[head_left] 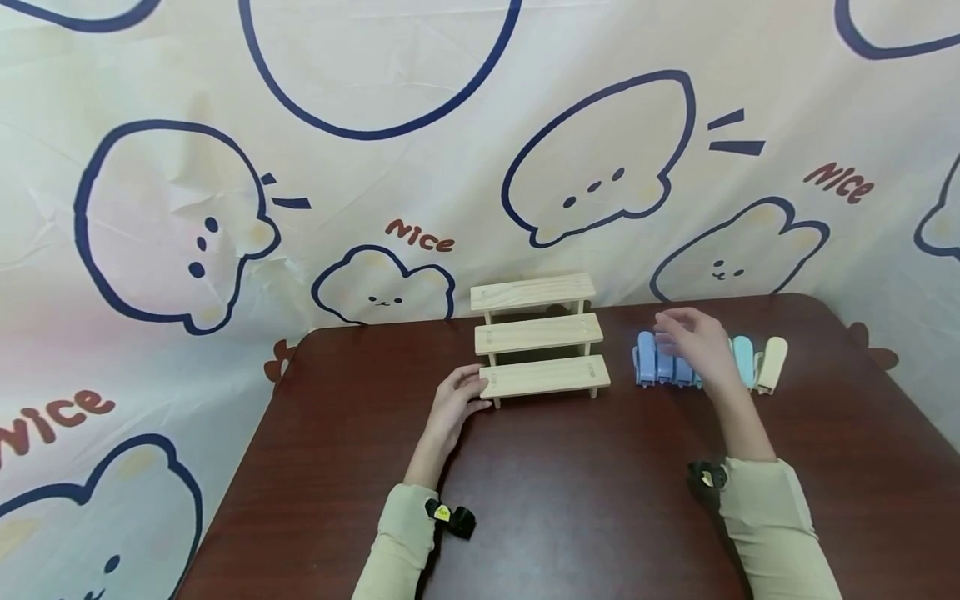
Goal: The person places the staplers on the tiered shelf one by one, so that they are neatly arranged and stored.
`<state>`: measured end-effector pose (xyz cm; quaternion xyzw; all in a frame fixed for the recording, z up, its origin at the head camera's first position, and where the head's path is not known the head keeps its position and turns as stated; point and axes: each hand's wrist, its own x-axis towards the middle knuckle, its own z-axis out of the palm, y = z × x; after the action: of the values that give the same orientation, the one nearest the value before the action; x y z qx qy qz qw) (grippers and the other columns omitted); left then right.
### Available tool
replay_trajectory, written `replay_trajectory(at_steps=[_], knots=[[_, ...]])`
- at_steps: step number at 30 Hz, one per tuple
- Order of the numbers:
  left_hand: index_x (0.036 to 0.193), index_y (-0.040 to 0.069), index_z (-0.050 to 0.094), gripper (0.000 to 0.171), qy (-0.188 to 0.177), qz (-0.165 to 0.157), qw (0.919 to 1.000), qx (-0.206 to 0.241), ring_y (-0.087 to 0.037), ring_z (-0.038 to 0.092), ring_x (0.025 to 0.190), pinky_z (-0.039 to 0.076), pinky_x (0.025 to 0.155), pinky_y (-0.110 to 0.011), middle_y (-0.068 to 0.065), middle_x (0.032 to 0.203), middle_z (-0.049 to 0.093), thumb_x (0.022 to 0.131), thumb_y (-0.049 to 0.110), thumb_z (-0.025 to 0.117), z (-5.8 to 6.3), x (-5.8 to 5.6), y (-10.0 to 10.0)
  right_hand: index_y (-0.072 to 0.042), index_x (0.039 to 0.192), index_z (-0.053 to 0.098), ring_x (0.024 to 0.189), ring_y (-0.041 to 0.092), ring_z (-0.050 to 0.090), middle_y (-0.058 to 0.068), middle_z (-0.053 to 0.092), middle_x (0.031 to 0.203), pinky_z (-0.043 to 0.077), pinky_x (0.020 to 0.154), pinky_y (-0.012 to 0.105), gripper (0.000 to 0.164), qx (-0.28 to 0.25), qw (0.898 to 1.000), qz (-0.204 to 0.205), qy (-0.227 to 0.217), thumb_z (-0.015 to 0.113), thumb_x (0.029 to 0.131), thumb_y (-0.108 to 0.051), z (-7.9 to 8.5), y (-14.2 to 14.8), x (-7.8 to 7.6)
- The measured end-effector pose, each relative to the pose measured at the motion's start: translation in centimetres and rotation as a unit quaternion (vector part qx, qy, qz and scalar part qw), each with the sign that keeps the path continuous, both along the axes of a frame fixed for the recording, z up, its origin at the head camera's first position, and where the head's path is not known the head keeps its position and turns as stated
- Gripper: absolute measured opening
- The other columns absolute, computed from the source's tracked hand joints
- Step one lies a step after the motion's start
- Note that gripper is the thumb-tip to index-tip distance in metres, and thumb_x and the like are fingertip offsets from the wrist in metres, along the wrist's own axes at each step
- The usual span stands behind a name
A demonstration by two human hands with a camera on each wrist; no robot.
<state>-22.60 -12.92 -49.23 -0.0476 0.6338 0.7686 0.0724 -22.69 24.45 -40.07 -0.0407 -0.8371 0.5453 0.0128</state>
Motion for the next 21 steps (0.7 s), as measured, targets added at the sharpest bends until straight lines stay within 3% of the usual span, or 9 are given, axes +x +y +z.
replay_trajectory(at_steps=[10,21], knots=[[0.134,-0.005,0.061,0.039,0.013,0.025,0.9996,0.000,-0.012,0.062,0.095,0.053,0.080,-0.023,-0.008,0.118,0.063,0.097,0.005,0.069,-0.1,-0.4,0.2,0.008,0.150,0.043,0.125,0.046,0.060,0.033,0.055,0.139,0.052,0.101,0.050,0.069,0.018,1.000,0.003,-0.018,0.048,0.109,-0.047,-0.5,0.3,-0.3],[0.133,-0.007,0.060,0.038,0.011,0.032,0.9992,0.024,-0.013,0.065,0.093,0.056,0.078,-0.024,-0.008,0.114,0.065,0.097,0.000,0.067,-0.7,-0.5,0.2,0.010,0.148,0.044,0.121,0.048,0.061,0.035,0.054,0.137,0.053,0.100,0.055,0.069,0.050,0.998,0.018,-0.027,0.046,0.109,-0.047,-1.1,0.2,-0.6]])
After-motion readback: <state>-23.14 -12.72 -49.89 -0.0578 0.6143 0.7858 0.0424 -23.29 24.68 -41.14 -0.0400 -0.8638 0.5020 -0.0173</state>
